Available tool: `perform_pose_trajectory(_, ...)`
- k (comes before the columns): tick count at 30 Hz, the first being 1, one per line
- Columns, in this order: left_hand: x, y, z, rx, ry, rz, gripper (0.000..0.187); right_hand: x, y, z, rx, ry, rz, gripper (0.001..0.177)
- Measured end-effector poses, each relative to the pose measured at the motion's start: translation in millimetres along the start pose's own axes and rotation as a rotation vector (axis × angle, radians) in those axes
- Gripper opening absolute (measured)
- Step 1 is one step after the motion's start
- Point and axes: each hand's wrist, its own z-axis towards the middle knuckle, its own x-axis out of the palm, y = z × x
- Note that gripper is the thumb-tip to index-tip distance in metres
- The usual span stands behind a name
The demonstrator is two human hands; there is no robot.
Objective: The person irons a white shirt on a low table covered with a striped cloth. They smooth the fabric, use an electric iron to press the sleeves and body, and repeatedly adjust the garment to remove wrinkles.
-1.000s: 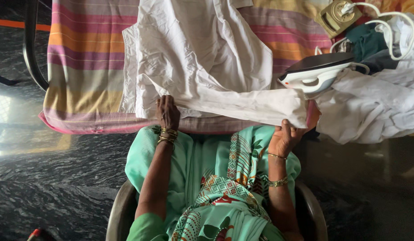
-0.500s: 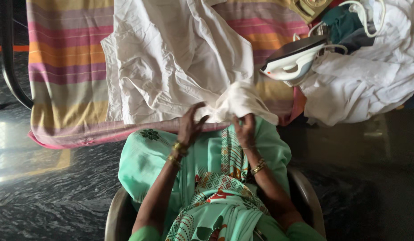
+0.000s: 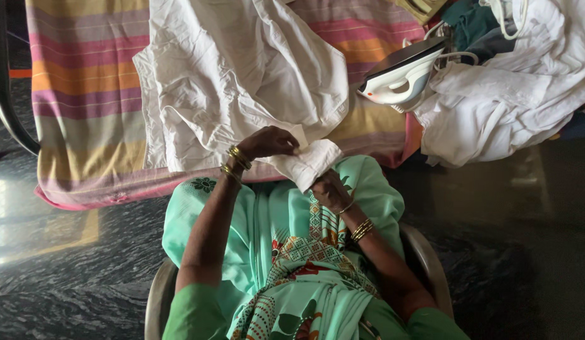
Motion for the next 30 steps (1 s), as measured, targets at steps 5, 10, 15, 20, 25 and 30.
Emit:
perform_pose_trajectory(5,8.9,39.3,14.7,0.763,-0.168,0.631,0.019,-9.8,5.0,-1.0,-0.233,-0.168,-0.426,0.014)
perform_pose_trajectory(10,12.4,15.0,-1.9,0.218,-0.022,0.055,0.023,-4.6,7.7,0.1,-0.465,-0.401,-2.016,0.019)
perform_pose_trajectory(15,-6.5,-60.5,-13.5,0.041,0.002,-0.636,0.036,-2.0,1.0,4.8,-0.257,-0.148,-0.622,0.025)
perform_pose_trajectory(20,3.9,-81.8,-9.1,0.178,-0.095,-0.071,0.040,1.3,-13.4,-5.4,-0.038,-0.128,-0.335,0.031)
perform_pose_trajectory(25,15.9,-69.9,0.4,0.121,-0.053,-0.101,0.029,7.9,-18.8,-21.7,0.263,-0.158,0.167,0.038)
perform_pose_trajectory(30,16.0,-81.9,-1.9,-0.068,-0.329,-0.099,0.027,-17.6,-5.9,-26.4,0.731,-0.304,0.737,0.044)
